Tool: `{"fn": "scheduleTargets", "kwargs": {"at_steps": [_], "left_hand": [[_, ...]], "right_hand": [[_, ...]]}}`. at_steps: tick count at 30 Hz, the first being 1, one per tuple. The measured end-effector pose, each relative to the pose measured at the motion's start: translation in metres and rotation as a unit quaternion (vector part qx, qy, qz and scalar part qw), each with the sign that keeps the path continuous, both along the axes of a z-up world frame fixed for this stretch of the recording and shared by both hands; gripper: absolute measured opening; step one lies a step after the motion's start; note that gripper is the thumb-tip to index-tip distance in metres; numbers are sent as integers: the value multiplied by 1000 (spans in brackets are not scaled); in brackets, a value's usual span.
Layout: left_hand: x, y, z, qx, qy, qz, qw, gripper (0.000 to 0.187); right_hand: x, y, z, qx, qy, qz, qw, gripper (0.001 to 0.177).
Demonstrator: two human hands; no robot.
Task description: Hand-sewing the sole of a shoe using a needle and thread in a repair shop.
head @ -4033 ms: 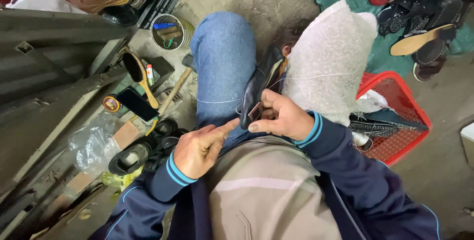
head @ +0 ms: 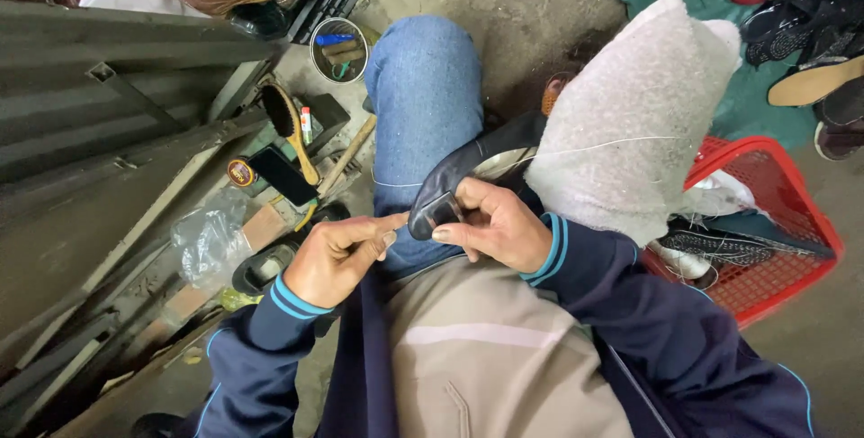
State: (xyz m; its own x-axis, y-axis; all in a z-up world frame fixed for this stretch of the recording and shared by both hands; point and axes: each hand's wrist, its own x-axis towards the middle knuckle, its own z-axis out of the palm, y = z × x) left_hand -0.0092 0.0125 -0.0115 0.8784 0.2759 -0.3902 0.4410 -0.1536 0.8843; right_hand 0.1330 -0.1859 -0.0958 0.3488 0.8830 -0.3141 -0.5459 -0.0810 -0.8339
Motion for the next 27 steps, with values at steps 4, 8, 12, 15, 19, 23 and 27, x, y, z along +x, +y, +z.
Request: {"fn": "scheduleTargets", "kwargs": {"at_steps": [4,8,12,15,19,23,27], "left_hand": [[-7,9,-9,-12,7,-29,999,26],[-7,12,-10,-8,2,-39,999,24],[-5,17,-11,-22,4,-53,998,25],[-6,20,-12,-15,0,-59,998,26],[-9,24,-18,-7,-18,-79,997,27],[-10,23,-18,-7,-24,-77,997,27],[-10,22,-17,-5,-21,-65,998,26]], "right_hand": [[-4,4,4,-3,-2,5,1000,33],[-5,3,12,-37,-21,11,999,37],[10,-4,53,-142,-142,2,980,50],[29,-21,53,-109,-529,-133,831,14],[53,-33,43,-127,-767,-125,617,10],[63,-37,32,-155,-846,-72,504,17],[66,-56,25,-129,-825,-21,551,13]]}}
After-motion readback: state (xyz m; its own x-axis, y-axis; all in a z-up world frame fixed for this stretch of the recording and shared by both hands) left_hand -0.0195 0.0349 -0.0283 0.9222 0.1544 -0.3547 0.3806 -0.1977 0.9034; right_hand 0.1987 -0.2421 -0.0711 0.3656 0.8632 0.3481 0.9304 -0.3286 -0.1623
